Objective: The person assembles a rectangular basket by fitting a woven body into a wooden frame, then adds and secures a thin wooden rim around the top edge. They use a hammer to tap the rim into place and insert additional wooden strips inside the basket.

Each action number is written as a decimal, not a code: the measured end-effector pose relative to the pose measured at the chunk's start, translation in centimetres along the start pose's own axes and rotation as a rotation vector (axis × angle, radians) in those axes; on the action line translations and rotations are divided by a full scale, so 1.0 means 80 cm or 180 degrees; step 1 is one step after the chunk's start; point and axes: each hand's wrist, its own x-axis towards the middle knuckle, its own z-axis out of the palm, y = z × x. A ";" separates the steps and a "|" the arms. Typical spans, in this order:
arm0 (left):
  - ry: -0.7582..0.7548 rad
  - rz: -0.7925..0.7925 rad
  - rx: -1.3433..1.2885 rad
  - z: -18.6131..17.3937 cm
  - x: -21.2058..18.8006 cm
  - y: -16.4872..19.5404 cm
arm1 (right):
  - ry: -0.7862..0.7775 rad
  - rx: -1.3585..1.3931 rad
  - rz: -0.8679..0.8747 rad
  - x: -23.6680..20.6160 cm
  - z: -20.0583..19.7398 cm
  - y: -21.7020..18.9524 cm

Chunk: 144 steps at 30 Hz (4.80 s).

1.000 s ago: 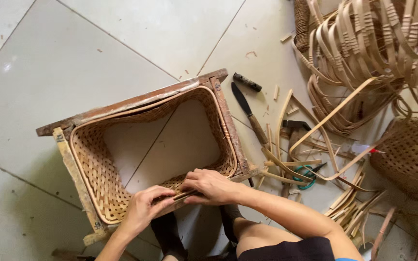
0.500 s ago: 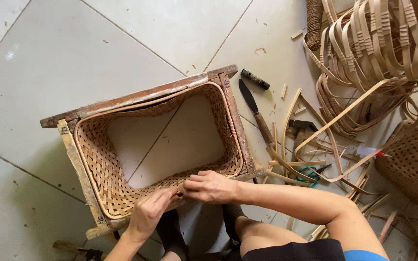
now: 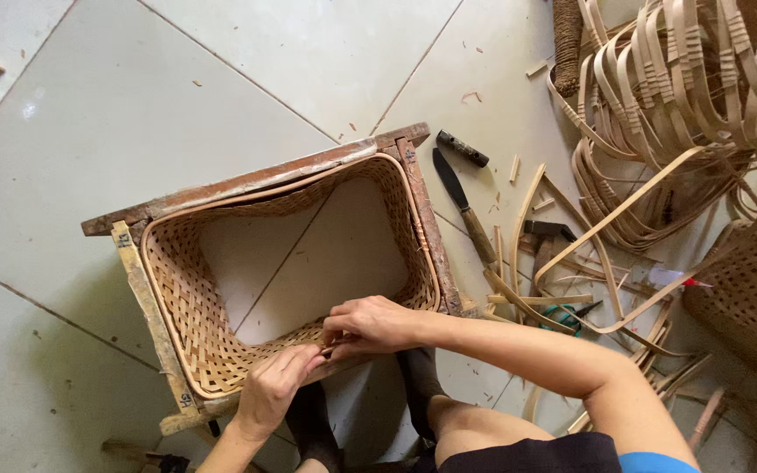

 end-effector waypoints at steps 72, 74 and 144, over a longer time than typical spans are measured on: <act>-0.0042 0.1061 0.0313 0.005 0.080 -0.037 | 0.2301 -0.1353 0.0089 -0.008 -0.292 -0.037; -0.0823 -0.0297 -0.0488 0.012 0.089 -0.035 | 0.2164 -0.1320 0.0345 0.015 -0.277 -0.020; -0.0502 -0.0837 0.1184 0.019 0.237 -0.149 | -0.2431 -0.4184 0.2185 0.093 -0.104 0.085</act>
